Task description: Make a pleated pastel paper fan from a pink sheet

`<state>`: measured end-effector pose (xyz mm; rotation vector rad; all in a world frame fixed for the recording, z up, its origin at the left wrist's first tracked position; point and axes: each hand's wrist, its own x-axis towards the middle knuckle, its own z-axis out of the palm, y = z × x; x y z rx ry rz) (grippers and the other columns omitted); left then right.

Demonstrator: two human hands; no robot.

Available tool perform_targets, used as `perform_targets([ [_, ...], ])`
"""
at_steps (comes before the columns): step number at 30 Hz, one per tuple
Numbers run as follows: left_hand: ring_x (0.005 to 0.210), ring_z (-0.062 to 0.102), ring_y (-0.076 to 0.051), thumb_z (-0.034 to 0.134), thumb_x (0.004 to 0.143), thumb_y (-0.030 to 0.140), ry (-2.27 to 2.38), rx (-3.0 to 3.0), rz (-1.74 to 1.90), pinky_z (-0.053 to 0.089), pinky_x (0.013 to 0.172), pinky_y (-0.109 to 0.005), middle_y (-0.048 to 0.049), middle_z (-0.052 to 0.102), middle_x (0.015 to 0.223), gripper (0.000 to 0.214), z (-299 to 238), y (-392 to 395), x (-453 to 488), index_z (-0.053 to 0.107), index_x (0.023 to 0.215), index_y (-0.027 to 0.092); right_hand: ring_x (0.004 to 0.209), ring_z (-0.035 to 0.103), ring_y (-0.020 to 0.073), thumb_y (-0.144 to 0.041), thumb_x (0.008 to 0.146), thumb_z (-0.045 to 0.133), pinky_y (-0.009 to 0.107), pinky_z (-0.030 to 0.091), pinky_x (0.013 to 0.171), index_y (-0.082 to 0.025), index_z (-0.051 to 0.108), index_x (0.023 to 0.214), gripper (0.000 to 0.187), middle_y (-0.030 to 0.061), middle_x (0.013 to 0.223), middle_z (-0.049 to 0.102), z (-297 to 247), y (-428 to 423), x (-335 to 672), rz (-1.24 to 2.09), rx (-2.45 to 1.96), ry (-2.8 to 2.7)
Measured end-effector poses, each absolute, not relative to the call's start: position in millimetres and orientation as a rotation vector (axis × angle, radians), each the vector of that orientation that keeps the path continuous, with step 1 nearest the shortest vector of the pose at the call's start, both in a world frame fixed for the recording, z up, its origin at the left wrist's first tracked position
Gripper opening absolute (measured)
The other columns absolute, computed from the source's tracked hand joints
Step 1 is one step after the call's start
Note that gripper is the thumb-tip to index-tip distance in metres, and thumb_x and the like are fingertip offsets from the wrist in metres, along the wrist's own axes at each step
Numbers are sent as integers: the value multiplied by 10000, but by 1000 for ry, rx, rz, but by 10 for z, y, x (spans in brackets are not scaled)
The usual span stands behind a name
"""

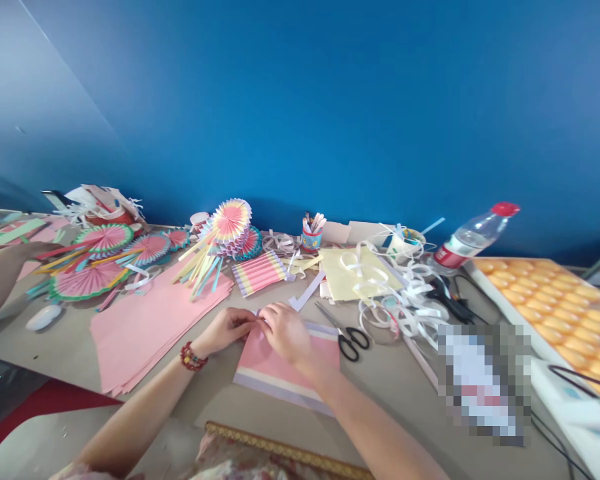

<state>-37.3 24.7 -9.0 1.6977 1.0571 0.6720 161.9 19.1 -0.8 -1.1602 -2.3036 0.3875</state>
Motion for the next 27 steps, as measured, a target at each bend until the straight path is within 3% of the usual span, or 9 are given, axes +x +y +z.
perform_targets([
  [10, 566, 542, -124, 553, 866, 336, 1073, 1709, 665, 430, 552, -206, -20, 606, 640, 262, -61, 242, -365, 684, 808, 117, 839, 628, 188, -184, 904, 570, 283, 461, 746, -210, 641, 902, 76, 35, 882, 687, -56, 216, 1659, 450, -1130, -2307],
  [23, 586, 530, -116, 559, 848, 280, 1087, 1773, 646, 402, 562, -192, -18, 628, 660, 231, -81, 253, -369, 716, 856, 111, 778, 611, 186, -165, 883, 603, 275, 432, 704, -197, 617, 776, 113, 29, 784, 668, -40, 184, 1597, 374, -1221, -2343],
  [27, 593, 509, -112, 552, 851, 282, 1100, 1805, 648, 383, 567, -189, -13, 622, 662, 236, -78, 260, -369, 717, 840, 113, 799, 627, 178, -176, 889, 611, 270, 441, 738, -200, 643, 820, 79, 24, 820, 690, -46, 215, 1630, 441, -1179, -2328],
])
